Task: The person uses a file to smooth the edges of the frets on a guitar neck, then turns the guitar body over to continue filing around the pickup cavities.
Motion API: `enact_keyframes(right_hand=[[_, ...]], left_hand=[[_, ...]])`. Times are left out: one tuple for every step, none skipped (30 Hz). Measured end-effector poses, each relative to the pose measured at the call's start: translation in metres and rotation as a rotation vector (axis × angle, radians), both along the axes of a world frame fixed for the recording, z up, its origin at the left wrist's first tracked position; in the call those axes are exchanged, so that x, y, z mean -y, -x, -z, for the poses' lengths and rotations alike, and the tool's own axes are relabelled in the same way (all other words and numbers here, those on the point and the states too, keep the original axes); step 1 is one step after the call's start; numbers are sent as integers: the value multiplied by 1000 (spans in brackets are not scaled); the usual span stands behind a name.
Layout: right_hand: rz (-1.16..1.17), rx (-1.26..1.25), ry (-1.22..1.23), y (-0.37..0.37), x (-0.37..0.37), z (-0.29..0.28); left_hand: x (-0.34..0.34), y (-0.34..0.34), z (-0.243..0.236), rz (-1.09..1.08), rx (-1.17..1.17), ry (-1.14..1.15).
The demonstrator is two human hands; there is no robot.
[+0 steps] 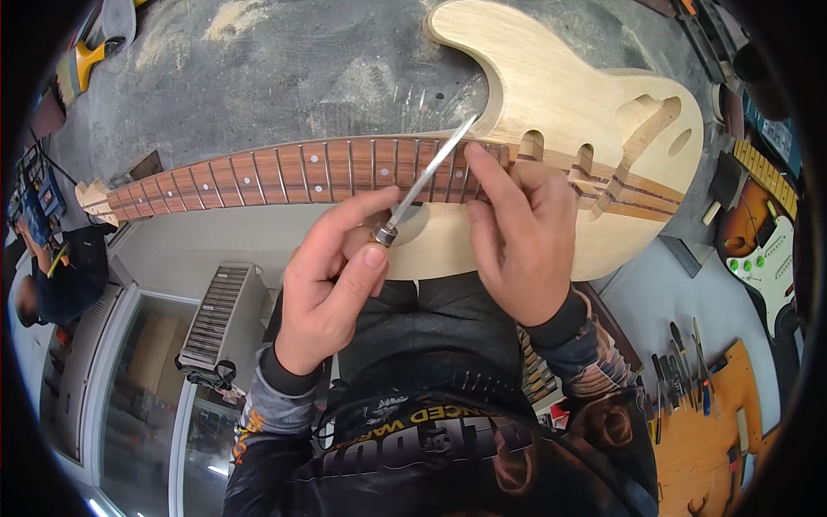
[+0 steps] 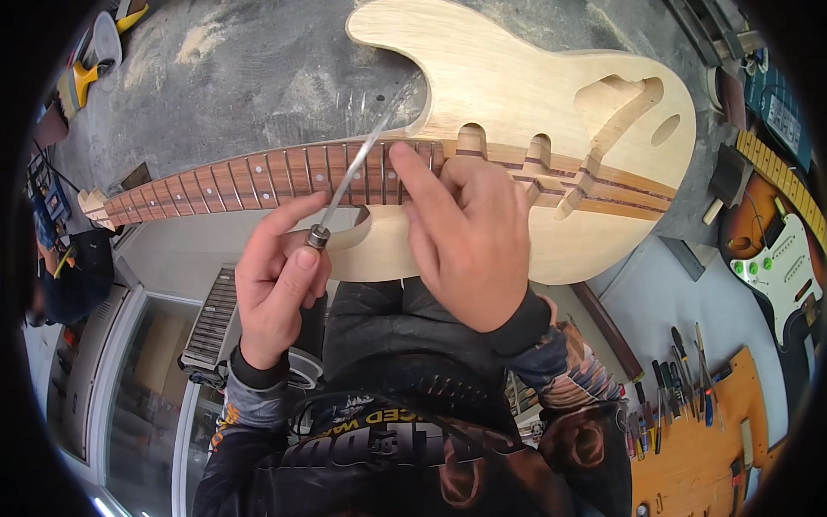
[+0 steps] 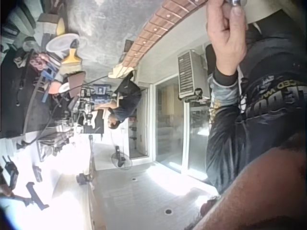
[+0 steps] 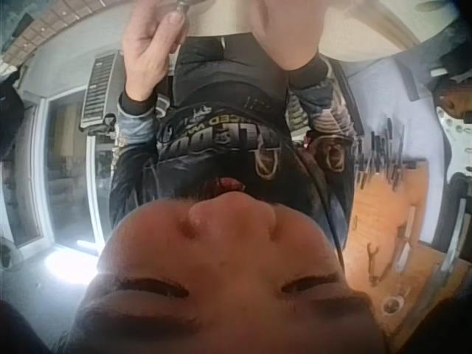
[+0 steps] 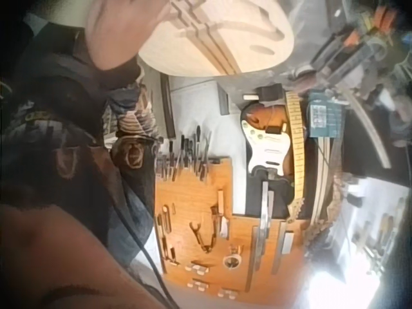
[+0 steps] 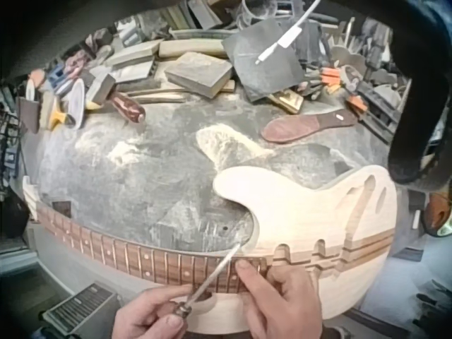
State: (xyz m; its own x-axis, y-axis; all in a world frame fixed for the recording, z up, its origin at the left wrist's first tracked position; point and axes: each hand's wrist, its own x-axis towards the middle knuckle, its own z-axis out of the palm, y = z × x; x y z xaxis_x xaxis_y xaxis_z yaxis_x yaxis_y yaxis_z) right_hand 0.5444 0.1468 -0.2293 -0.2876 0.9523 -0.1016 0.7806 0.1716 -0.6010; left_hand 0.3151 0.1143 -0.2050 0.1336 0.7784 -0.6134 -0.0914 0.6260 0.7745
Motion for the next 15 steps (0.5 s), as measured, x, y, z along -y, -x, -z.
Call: enact_keyframes(right_hand=[[4,-1,3,0,2,3],[13,0,-34,-2,5,8],[21,2,-70,-4,8,12],[26,6,-68,-6,9,15],[30,-10,-92,-7,11,19],[34,-26,-117,-8,12,20],[39,-25,-116,-7,12,20],[50,-47,-106,-6,13,21],[60,-70,-97,-5,13,21],[64,-73,-96,-4,13,21],[58,-66,-100,-4,12,20],[50,-60,-105,-4,11,20],[53,-60,-104,-4,12,21],[49,-54,-108,-4,11,20],[43,-48,-113,-4,11,20]], left_hand=[[-1,2,1,20,43,11],[-2,3,1,25,47,14],[-4,4,1,28,70,38],[-5,5,2,31,94,62],[-6,6,2,36,94,64],[-6,7,2,47,99,83],[-6,7,2,59,104,101],[-5,8,1,63,101,103],[-3,8,0,36,113,123],[-1,8,0,9,125,144],[-1,8,0,13,125,145],[-1,7,0,71,2,85],[-1,6,0,128,-121,24],[-6,4,2,131,-118,24],[-14,2,6,313,-317,-246]])
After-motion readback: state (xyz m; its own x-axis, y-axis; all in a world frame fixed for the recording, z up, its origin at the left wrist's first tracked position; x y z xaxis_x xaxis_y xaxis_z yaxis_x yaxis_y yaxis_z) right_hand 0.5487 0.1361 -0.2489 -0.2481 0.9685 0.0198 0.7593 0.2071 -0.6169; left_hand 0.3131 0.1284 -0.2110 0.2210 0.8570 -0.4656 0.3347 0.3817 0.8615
